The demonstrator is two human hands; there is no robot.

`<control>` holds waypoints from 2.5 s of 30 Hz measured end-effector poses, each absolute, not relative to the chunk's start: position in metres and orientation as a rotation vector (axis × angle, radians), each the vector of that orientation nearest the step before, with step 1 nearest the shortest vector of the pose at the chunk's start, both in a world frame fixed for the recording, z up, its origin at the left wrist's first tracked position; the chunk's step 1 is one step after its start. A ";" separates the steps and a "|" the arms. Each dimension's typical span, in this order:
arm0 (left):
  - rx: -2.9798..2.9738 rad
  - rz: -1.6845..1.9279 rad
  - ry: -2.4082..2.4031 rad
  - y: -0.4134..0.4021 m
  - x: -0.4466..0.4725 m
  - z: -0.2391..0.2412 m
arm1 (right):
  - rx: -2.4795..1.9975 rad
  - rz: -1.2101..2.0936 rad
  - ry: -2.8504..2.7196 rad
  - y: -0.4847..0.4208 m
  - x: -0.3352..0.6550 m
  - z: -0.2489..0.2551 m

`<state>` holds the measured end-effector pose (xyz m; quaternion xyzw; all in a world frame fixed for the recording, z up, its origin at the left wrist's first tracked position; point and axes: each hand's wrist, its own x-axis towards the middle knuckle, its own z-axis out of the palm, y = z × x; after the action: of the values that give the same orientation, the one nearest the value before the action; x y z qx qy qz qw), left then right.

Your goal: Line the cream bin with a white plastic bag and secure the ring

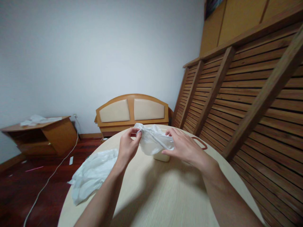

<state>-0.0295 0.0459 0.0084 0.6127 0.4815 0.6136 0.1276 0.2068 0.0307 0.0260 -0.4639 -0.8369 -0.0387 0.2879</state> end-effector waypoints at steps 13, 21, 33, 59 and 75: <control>1.674 1.772 1.317 0.055 -0.032 0.004 | -1.145 -0.015 -2.198 0.028 0.211 0.042; 2.010 1.642 1.121 0.031 -0.008 0.008 | -0.881 0.374 -1.945 0.025 0.203 0.041; 1.715 1.901 1.321 0.059 -0.035 0.000 | -1.007 0.404 -1.645 0.041 0.237 0.046; 2.017 1.521 0.735 0.017 0.004 0.011 | -0.754 0.378 -2.046 0.017 0.194 0.039; 2.108 1.412 0.876 0.014 -0.003 0.013 | -0.602 0.610 -2.091 0.006 0.198 0.044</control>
<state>-0.0033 0.0143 0.0133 0.7649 0.3178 0.5124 0.2268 0.1982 0.0061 0.0436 -0.2411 -0.8367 0.2442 0.4268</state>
